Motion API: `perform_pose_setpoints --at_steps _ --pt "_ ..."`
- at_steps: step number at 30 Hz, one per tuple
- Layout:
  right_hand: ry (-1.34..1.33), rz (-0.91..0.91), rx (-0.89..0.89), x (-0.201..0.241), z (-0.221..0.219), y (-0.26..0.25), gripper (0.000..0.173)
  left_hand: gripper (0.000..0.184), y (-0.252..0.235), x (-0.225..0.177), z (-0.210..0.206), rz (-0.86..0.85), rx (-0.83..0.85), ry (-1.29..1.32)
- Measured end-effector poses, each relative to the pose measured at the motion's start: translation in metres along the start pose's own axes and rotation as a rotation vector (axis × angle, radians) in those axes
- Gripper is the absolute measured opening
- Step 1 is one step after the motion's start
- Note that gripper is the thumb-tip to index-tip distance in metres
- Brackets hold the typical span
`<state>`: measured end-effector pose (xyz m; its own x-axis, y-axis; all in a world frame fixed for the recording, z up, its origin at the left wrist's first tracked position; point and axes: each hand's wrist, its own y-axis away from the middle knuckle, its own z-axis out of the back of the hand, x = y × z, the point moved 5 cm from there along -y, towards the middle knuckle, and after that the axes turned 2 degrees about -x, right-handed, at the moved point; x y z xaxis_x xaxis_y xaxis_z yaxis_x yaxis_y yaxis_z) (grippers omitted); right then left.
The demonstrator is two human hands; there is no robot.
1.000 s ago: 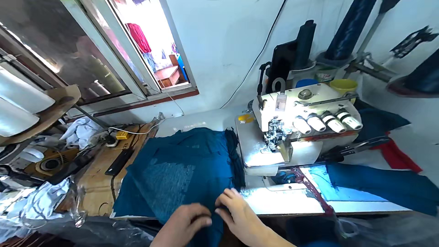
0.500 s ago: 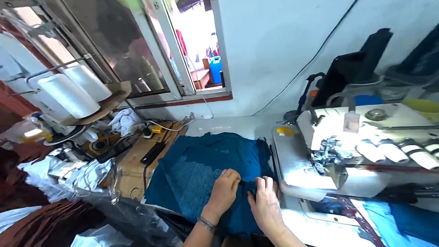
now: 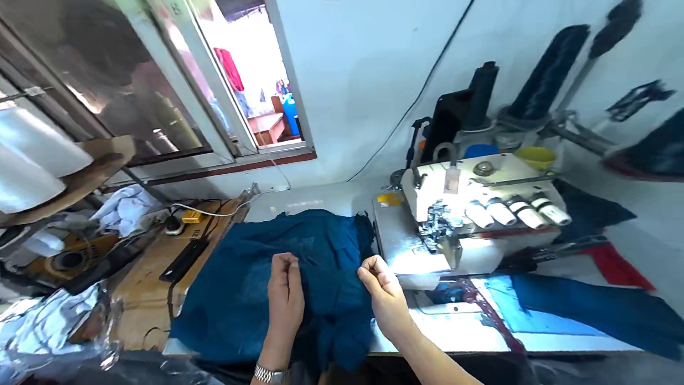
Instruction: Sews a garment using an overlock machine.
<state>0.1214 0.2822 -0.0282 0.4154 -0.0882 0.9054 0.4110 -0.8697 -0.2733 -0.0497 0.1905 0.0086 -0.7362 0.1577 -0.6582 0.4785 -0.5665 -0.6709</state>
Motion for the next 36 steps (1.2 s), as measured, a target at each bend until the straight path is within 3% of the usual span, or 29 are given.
perform_pose_setpoints --at_steps 3,5,7,10,13,16,22,25,28,31,36 --pt "0.449 0.25 0.081 0.0 0.03 0.019 0.02 0.027 0.026 -0.001 -0.027 -0.117 0.082 -0.382" --pt "0.541 0.18 0.211 -0.009 0.053 0.036 0.025 0.029 0.048 0.011 -0.055 -0.131 0.257 -0.535" --pt "0.581 0.134 0.282 -0.003 0.083 0.052 0.032 0.031 0.057 0.018 -0.068 -0.179 0.329 -0.559" --pt "0.75 0.174 0.033 0.034 0.153 0.063 0.024 0.031 0.058 0.022 -0.066 -0.22 0.308 -0.531" --pt "1.164 0.181 -0.247 0.072 0.239 0.066 0.024 0.029 0.057 0.023 -0.065 -0.208 0.322 -0.531" --pt "1.48 0.301 -0.194 0.082 0.294 0.065 0.018 0.029 0.055 0.022 -0.066 -0.178 0.35 -0.542" --pt "1.741 0.405 0.093 0.076 0.296 0.056 0.014 0.03 0.054 0.024 -0.064 -0.171 0.357 -0.554" --pt "1.912 0.473 0.102 0.068 0.285 0.055 0.011 0.031 0.055 0.025 -0.063 -0.175 0.35 -0.552" --pt "1.732 0.33 -0.053 0.074 0.292 0.05 0.006 0.03 0.055 0.024 -0.063 -0.183 0.339 -0.551" --pt "1.154 0.016 -0.261 0.089 0.325 0.048 0.01 0.031 0.055 0.022 -0.063 -0.187 0.326 -0.544" --pt "0.488 -0.106 -0.409 0.079 0.361 0.055 0.018 0.031 0.056 0.022 -0.064 -0.2 0.314 -0.548"
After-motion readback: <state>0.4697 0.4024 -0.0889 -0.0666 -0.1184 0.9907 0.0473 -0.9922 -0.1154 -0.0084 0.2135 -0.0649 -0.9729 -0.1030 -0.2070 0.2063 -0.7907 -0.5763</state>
